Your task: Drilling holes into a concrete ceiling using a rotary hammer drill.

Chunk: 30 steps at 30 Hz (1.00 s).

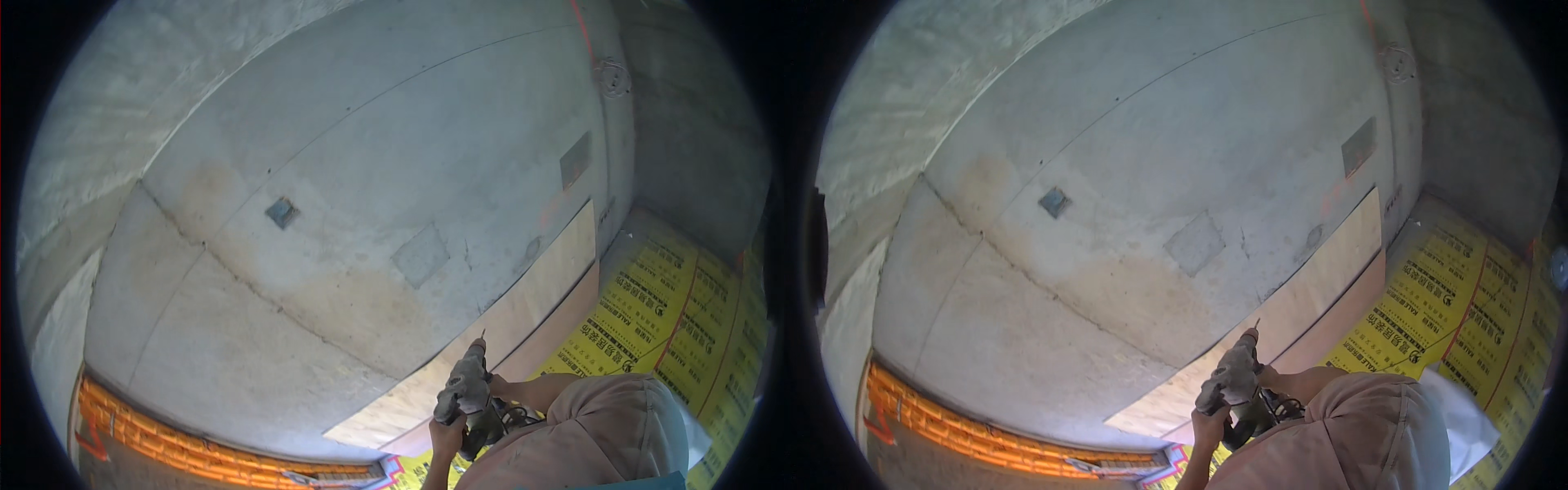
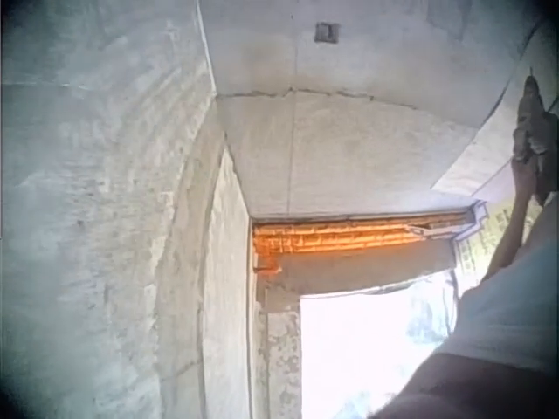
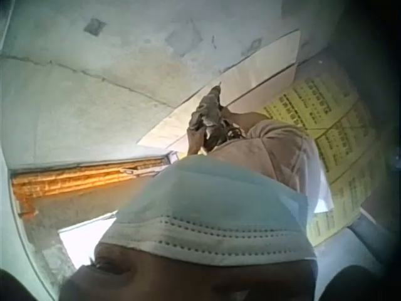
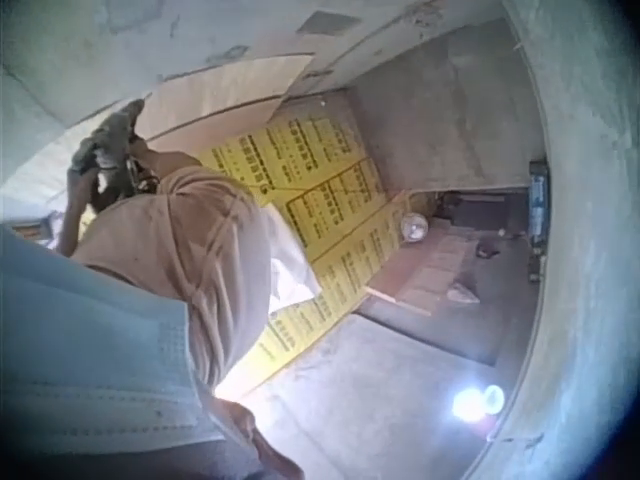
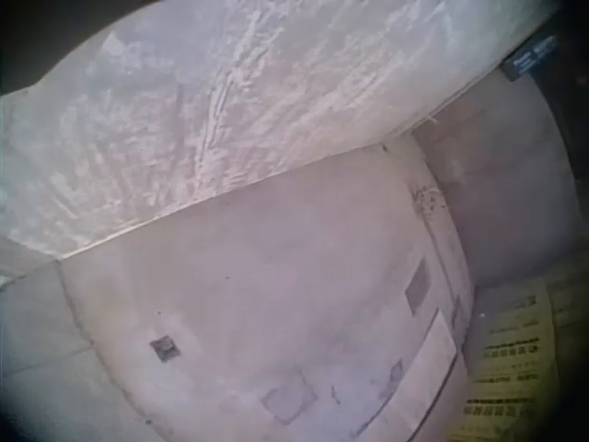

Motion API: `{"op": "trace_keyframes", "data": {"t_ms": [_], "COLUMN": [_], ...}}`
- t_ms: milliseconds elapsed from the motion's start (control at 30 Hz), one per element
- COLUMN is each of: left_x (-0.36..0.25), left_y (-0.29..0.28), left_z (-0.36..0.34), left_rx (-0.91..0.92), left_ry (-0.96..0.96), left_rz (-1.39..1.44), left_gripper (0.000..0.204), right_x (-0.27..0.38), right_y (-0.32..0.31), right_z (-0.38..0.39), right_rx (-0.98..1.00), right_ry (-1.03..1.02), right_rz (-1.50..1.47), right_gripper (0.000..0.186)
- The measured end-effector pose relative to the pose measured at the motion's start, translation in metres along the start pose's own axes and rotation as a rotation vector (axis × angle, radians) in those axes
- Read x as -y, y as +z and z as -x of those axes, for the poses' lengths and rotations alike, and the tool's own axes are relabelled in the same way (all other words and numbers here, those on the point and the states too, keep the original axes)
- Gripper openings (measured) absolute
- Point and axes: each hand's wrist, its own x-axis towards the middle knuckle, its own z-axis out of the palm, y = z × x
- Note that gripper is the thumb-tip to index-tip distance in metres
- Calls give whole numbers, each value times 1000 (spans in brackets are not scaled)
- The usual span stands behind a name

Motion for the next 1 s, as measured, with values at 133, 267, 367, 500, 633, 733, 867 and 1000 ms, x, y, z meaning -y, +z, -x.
{"op": "trace_keyframes", "data": {"t_ms": [133, 267, 367, 500, 633, 733, 867, 1000], "left_x": [0, 1, 5, 13, 17, 16, 11, 4], "left_y": [3, 5, 4, 2, 1, 1, 5, 13], "left_z": [-4, -5, -5, -3, 0, 3, 5, 5], "left_rx": [16, 38, -8, 20, -15, -7, 0, -10], "left_ry": [37, 29, 23, 30, -4, 54, 58, 67], "left_rz": [28, -40, -48, -19, 48, 25, -11, -54], "left_gripper": [13, 20, 19, 24, 26, 27, 24, 17], "right_x": [-14, -44, -57, -43, -13, -6, -21, -30], "right_y": [8, 15, 20, 18, 8, 8, 15, 11], "right_z": [-16, -40, -53, -38, -1, 1, -16, -10], "right_rx": [-56, -43, 2, 80, -2, -40, 11, -4], "right_ry": [81, 30, 21, 39, 65, 131, -198, 30], "right_rz": [-167, -8, 96, 303, 296, 284, 553, 206], "right_gripper": [50, 39, 37, 34, 30, 28, 34, 37]}}
